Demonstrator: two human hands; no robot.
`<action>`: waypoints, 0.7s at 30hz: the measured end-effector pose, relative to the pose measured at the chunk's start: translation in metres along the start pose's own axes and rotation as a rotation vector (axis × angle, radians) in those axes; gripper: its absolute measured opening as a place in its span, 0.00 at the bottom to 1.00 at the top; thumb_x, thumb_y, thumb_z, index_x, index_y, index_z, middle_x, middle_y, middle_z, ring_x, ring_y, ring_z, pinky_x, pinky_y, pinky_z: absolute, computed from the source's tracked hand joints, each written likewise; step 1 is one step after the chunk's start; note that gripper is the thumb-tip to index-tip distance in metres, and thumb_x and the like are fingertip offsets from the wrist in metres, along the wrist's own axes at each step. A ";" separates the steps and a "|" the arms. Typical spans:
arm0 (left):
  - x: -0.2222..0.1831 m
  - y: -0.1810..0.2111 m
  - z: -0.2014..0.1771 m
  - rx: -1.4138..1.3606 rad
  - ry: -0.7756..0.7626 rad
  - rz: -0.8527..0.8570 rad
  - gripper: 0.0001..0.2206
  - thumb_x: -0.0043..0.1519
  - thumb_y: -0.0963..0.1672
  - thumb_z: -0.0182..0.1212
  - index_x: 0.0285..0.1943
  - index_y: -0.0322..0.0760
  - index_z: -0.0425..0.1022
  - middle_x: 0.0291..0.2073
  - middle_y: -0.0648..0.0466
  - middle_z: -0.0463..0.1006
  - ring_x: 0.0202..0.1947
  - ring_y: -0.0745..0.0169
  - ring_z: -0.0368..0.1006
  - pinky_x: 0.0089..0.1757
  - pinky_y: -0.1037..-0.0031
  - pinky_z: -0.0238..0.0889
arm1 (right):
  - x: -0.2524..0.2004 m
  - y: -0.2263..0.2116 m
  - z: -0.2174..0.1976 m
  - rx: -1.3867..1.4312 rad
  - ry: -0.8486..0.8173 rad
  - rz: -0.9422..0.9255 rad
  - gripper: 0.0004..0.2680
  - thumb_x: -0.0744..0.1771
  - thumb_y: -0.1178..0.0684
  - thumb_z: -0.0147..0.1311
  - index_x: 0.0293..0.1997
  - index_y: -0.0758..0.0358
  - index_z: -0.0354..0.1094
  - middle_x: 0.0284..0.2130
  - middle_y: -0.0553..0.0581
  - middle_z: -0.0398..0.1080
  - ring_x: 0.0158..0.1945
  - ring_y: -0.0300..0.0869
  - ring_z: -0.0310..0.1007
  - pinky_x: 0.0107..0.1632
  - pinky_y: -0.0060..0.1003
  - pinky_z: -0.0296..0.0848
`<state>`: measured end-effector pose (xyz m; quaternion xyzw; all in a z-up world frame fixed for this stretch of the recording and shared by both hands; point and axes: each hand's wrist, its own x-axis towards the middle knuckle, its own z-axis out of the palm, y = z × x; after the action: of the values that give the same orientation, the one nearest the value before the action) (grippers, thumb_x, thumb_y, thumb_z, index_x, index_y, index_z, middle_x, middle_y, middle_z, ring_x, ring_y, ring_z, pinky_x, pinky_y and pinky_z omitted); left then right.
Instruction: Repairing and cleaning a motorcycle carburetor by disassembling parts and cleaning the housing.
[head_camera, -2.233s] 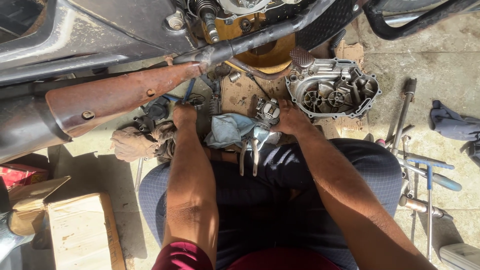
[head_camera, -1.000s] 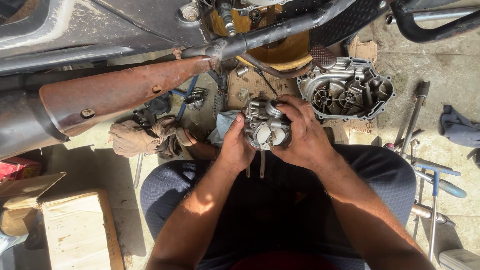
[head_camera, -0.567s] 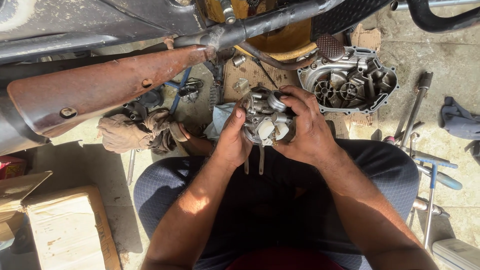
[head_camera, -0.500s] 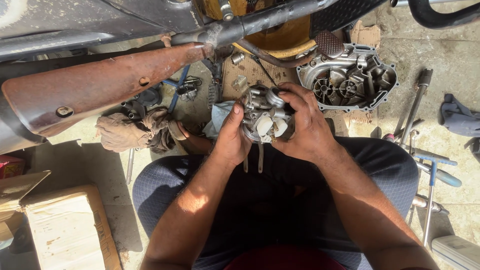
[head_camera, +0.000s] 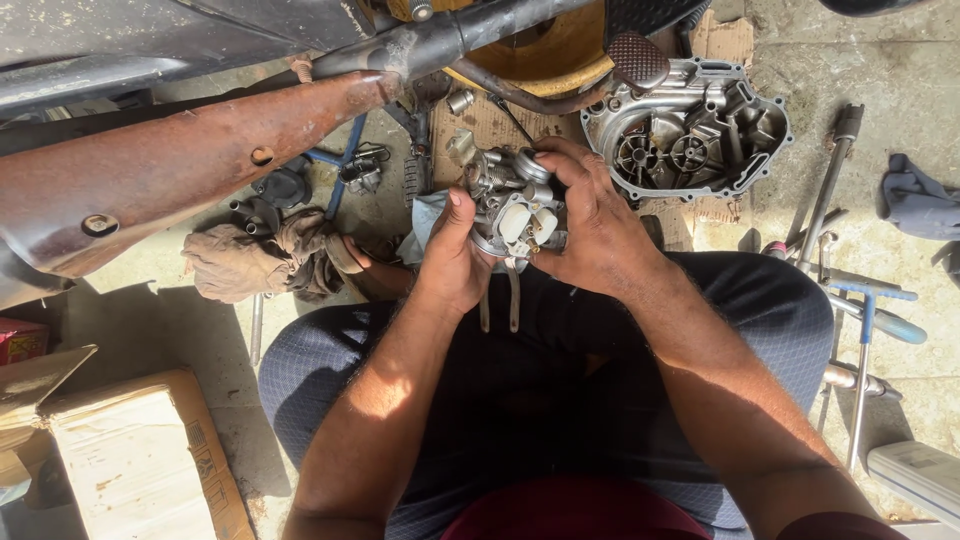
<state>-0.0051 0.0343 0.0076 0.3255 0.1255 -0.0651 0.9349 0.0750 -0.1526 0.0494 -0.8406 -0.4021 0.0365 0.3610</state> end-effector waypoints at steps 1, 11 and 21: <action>0.001 -0.002 -0.003 0.001 0.000 0.002 0.35 0.65 0.61 0.52 0.70 0.34 0.65 0.59 0.49 0.76 0.61 0.53 0.73 0.58 0.56 0.70 | 0.002 -0.002 -0.005 0.001 0.000 -0.002 0.42 0.55 0.52 0.76 0.71 0.59 0.42 0.69 0.68 0.52 0.73 0.62 0.53 0.72 0.58 0.61; 0.016 -0.001 -0.016 -0.193 -0.142 0.229 0.45 0.57 0.64 0.63 0.74 0.32 0.61 0.64 0.46 0.73 0.64 0.50 0.72 0.63 0.54 0.67 | -0.002 -0.015 -0.016 0.452 0.049 -0.245 0.30 0.64 0.57 0.68 0.73 0.58 0.53 0.73 0.62 0.51 0.78 0.58 0.54 0.77 0.55 0.66; 0.034 -0.011 -0.053 -0.329 -0.096 0.110 0.43 0.64 0.64 0.62 0.73 0.26 0.64 0.60 0.39 0.76 0.59 0.44 0.74 0.59 0.52 0.69 | 0.005 -0.031 -0.018 0.279 0.085 -0.304 0.30 0.61 0.56 0.61 0.72 0.63 0.53 0.67 0.67 0.62 0.75 0.56 0.58 0.77 0.55 0.60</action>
<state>0.0148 0.0572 -0.0479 0.1710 0.0718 -0.0078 0.9826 0.0644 -0.1466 0.0834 -0.7129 -0.4998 0.0015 0.4920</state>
